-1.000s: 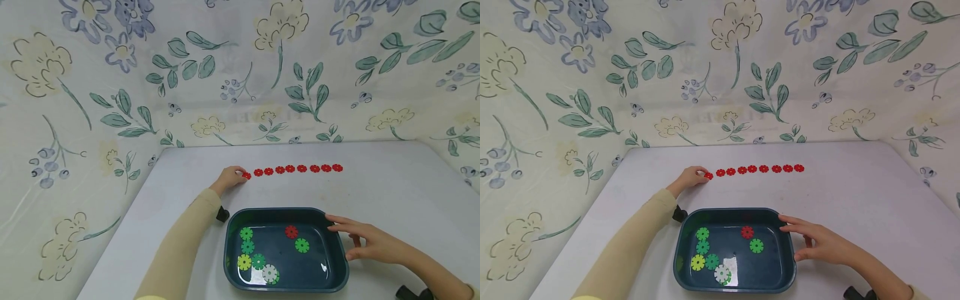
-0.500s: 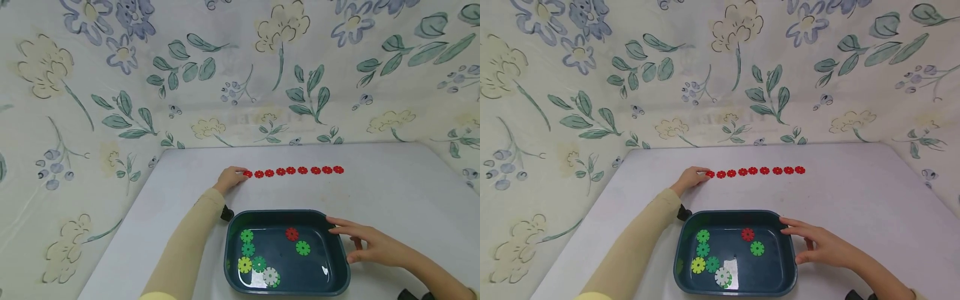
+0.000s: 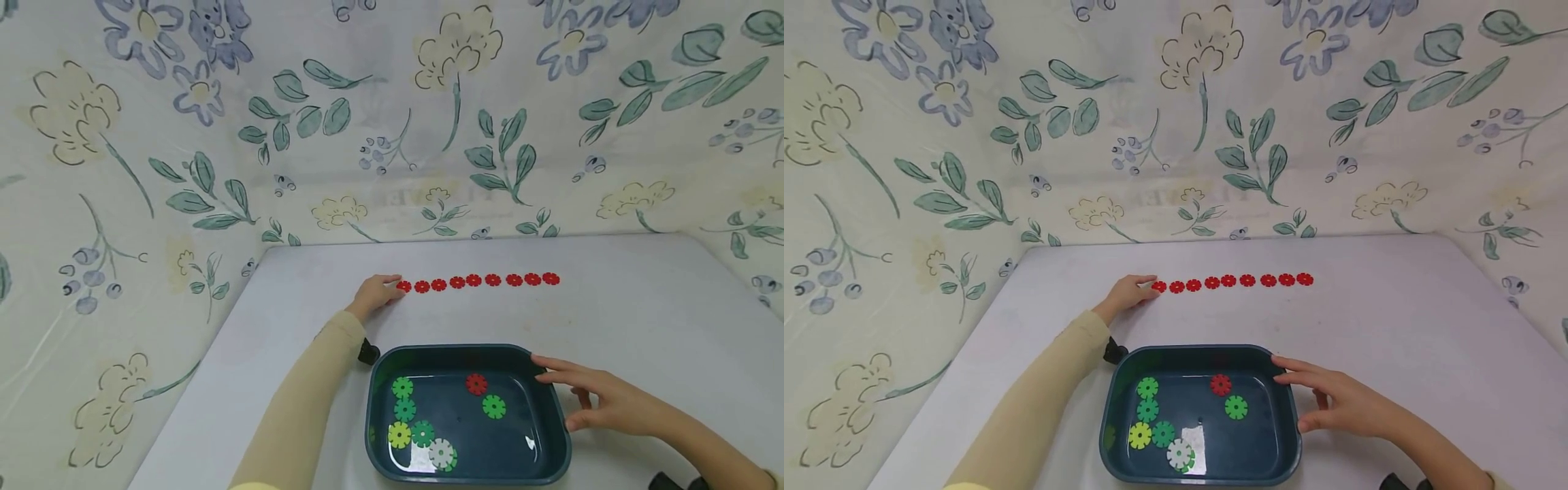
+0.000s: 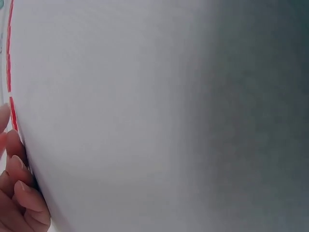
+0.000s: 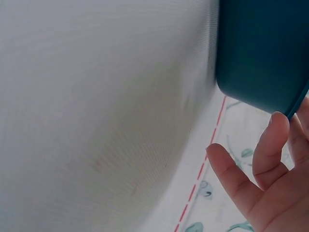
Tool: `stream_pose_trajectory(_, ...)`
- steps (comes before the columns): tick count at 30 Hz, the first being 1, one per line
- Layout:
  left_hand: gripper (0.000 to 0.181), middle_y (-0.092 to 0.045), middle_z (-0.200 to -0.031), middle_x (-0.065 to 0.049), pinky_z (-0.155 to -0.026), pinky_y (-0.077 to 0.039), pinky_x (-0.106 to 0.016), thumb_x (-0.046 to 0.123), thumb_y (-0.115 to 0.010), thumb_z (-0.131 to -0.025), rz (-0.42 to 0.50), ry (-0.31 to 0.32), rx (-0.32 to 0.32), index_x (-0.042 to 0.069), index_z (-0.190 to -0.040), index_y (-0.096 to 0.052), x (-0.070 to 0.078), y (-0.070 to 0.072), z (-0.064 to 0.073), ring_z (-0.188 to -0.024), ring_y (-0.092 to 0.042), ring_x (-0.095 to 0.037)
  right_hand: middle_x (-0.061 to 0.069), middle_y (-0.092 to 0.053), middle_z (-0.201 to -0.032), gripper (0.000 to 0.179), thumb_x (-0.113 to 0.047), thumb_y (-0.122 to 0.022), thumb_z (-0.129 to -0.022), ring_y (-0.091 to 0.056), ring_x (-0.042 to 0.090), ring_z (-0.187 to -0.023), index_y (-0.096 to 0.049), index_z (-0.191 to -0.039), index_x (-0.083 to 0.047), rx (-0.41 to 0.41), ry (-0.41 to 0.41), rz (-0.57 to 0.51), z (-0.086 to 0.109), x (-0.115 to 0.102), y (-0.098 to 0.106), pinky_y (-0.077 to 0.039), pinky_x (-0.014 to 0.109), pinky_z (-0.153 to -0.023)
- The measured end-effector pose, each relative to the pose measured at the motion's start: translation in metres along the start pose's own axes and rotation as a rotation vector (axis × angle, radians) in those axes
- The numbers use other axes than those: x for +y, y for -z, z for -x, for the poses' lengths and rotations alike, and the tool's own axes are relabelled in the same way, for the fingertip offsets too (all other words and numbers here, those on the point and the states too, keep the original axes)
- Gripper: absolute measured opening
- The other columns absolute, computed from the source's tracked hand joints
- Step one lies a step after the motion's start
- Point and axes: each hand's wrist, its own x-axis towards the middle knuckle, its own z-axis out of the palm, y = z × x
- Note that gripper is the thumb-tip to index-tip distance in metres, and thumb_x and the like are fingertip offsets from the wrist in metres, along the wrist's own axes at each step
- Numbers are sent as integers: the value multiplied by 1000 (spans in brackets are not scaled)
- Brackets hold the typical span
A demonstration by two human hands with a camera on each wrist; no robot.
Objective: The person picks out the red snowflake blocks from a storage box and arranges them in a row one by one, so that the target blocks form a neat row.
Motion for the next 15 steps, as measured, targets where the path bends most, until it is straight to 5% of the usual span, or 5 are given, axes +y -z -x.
stream_pose_trajectory(8, 41, -57, -71, -3, -56, -41, -20, 28, -62, -87, 65, -120, -24, 24, -127, -56, 7, -5, 2, -57, -50, -13, -30, -28, -141, 57, -11, -72, -74, -44, -3, -99, -52, -128, -14, 6, 1, 6, 1, 2, -2, -44, 17, -52)
stream_pose_trajectory(15, 46, -57, -62, -3, -51, -41, -22, 30, -61, -87, 44, -127, -55, 24, -132, -51, 15, -14, -1, -49, -47, -15, -30, -28, -140, 56, -9, -72, -75, -43, -4, -101, -52, -128, -14, -7, -1, -8, 2, 4, -2, -44, 17, -52)
